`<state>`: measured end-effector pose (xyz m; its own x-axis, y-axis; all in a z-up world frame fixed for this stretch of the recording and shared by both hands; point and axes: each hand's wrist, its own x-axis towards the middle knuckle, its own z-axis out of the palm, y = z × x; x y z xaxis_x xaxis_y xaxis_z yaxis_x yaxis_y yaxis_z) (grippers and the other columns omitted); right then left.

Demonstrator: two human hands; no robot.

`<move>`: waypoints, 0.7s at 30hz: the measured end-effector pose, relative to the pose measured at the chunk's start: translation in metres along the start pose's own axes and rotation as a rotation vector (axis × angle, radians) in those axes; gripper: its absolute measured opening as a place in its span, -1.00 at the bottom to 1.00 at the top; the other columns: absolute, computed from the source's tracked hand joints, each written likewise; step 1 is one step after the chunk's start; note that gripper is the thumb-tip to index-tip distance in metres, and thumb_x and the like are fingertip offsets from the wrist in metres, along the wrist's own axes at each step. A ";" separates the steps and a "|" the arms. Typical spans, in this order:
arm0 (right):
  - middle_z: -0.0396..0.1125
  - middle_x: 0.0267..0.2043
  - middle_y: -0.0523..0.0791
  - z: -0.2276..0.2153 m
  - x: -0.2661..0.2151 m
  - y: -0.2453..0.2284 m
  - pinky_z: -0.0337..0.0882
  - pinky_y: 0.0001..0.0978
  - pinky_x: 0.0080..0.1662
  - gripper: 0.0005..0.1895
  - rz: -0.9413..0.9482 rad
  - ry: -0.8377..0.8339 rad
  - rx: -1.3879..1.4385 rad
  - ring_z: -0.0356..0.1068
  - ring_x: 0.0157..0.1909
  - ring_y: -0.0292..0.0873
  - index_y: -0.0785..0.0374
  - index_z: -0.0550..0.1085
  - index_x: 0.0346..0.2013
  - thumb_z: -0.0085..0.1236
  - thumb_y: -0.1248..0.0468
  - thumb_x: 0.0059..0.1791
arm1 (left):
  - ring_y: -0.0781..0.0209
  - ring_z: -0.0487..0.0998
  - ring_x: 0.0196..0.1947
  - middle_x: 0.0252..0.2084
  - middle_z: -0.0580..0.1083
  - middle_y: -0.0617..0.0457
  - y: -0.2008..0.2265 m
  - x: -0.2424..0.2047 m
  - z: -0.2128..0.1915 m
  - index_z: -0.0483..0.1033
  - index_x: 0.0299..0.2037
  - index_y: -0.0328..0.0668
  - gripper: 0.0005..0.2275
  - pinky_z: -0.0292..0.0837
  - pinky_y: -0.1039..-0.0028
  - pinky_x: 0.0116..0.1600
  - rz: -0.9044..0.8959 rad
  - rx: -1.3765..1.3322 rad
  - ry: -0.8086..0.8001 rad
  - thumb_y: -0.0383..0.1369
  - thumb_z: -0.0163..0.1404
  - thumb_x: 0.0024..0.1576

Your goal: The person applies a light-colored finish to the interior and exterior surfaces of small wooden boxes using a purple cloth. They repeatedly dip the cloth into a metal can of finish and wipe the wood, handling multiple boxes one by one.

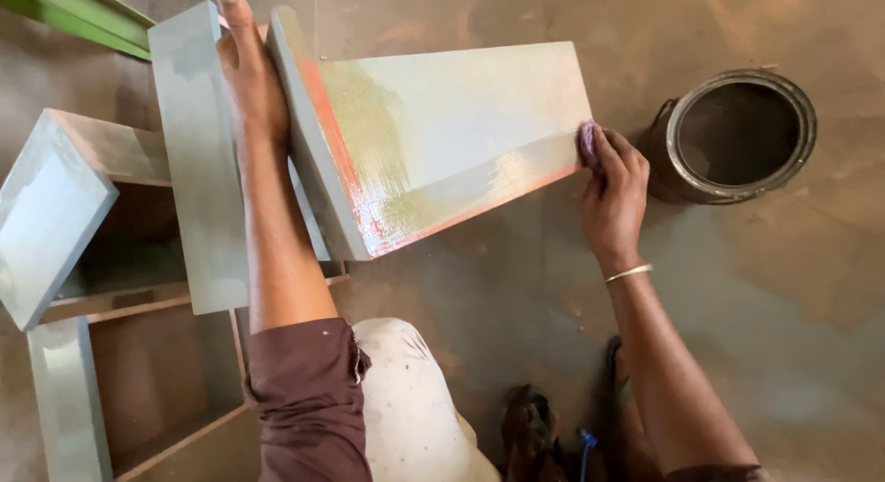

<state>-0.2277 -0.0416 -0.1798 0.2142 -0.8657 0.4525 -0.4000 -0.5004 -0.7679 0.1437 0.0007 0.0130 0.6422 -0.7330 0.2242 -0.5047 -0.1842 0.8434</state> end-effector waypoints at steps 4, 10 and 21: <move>0.38 0.13 0.04 -0.009 0.010 -0.077 0.37 -0.11 0.17 -0.64 0.218 -0.240 0.006 0.34 0.14 0.08 0.22 0.48 0.16 -0.06 0.44 0.07 | 0.35 0.09 -0.57 -0.63 0.12 0.25 -0.002 0.000 0.001 0.10 -0.65 -0.11 -0.26 0.11 0.40 -0.39 -0.005 0.064 0.047 0.43 -0.39 0.21; 0.37 0.23 0.01 -0.015 -0.019 -0.178 0.31 -0.04 0.32 -0.44 -0.393 -0.212 0.178 0.34 0.28 0.07 0.22 0.46 0.21 0.00 0.45 -0.11 | 0.35 0.16 -0.56 -0.60 0.19 0.24 -0.007 -0.005 -0.003 0.14 -0.62 -0.11 -0.29 0.15 0.41 -0.39 -0.007 0.002 0.061 0.41 -0.35 0.23; 0.38 0.26 0.07 -0.012 0.051 -0.019 0.31 -0.03 0.27 -0.44 -0.057 -0.138 0.017 0.30 0.22 0.21 0.33 0.49 0.24 -0.08 0.58 -0.06 | 0.16 0.34 -0.35 -0.35 0.36 0.03 -0.093 0.012 -0.018 0.34 -0.31 -0.25 -0.40 0.25 0.30 -0.19 -0.003 -0.018 0.052 0.22 -0.37 0.32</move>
<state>-0.2196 -0.0759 -0.1372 0.3568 -0.8295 0.4297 -0.3693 -0.5478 -0.7507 0.2091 0.0205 -0.0540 0.6729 -0.6976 0.2460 -0.4924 -0.1743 0.8527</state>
